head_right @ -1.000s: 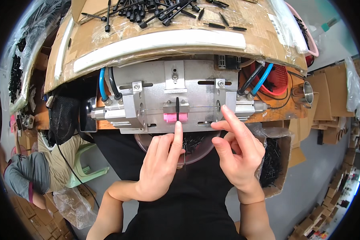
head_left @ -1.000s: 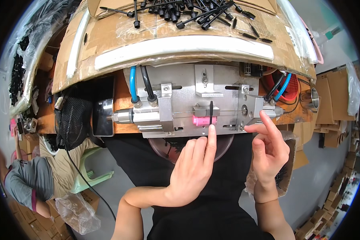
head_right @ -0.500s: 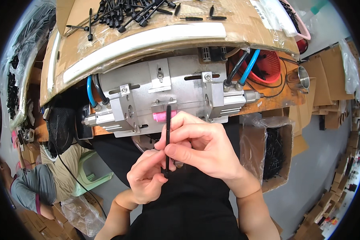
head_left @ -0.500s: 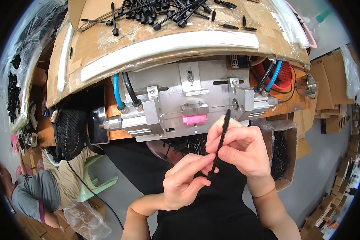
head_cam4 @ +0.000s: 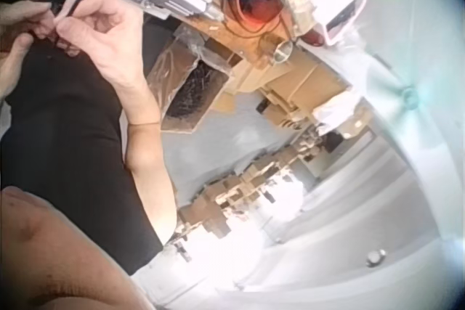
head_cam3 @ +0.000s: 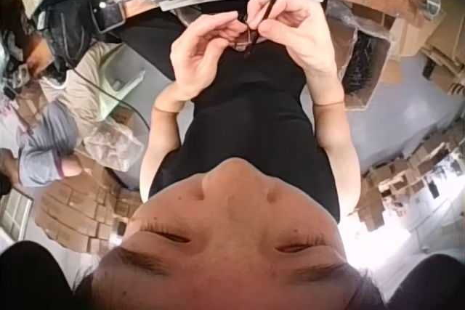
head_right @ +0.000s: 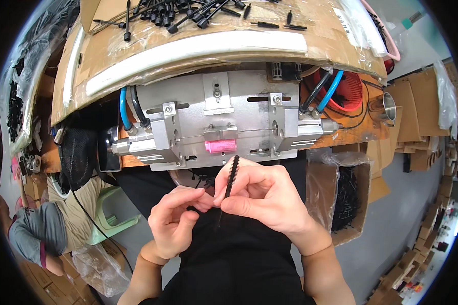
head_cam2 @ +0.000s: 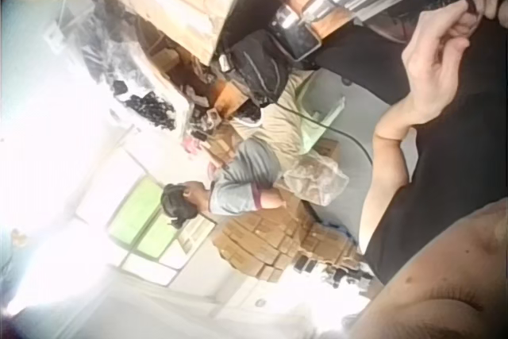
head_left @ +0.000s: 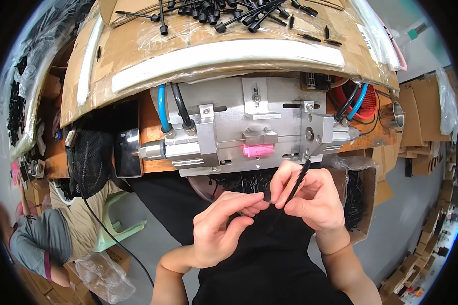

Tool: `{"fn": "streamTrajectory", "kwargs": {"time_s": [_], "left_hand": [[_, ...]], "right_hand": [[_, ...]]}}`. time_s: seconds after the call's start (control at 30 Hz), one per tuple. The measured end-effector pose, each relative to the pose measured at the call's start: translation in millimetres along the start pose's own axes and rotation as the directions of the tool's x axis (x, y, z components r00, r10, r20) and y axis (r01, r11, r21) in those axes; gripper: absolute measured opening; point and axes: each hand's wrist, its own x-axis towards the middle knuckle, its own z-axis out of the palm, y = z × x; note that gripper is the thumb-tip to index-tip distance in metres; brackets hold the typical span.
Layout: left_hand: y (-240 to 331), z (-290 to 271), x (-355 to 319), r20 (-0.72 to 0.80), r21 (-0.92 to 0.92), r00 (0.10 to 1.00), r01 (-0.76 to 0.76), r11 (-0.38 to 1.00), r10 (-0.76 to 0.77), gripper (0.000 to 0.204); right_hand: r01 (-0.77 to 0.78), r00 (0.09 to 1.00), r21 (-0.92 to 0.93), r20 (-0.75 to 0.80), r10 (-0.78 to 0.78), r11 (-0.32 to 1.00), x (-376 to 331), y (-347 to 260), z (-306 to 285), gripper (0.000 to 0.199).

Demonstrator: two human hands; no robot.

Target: The person repeatedly picks up black plastic cable ties and inserts them into a metal jig on a workbench. They then pull the ties through the mechanism, which appears to cut or trim them, and drop the finished pieces into a clear bowl below. The process is repeated continuously throughout the clip.

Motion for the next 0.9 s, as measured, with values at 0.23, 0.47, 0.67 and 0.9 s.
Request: {"fn": "streamTrajectory", "kwargs": {"time_s": [0.23,0.47,0.67,0.9], "left_hand": [[4,0,0,-0.011,-0.016,1.0,-0.001,1.0,0.001,0.035],[5,2,-3,-0.01,-0.018,1.0,-0.013,1.0,0.012,0.034],[8,2,-4,0.023,-0.028,1.0,0.004,1.0,-0.004,0.033],[6,2,-6,0.033,-0.035,0.999,0.021,0.999,-0.02,0.033]], "right_hand": [[0.001,0.993,-0.012,0.122,0.001,1.0,0,-7,2,0.009],[0.009,0.989,-0.026,0.15,-0.005,1.0,0,-8,3,0.011],[0.007,0.979,-0.042,0.204,0.002,0.999,-4,-14,3,0.006],[0.007,0.966,-0.038,0.26,0.003,0.999,-5,-14,2,0.012]]}}
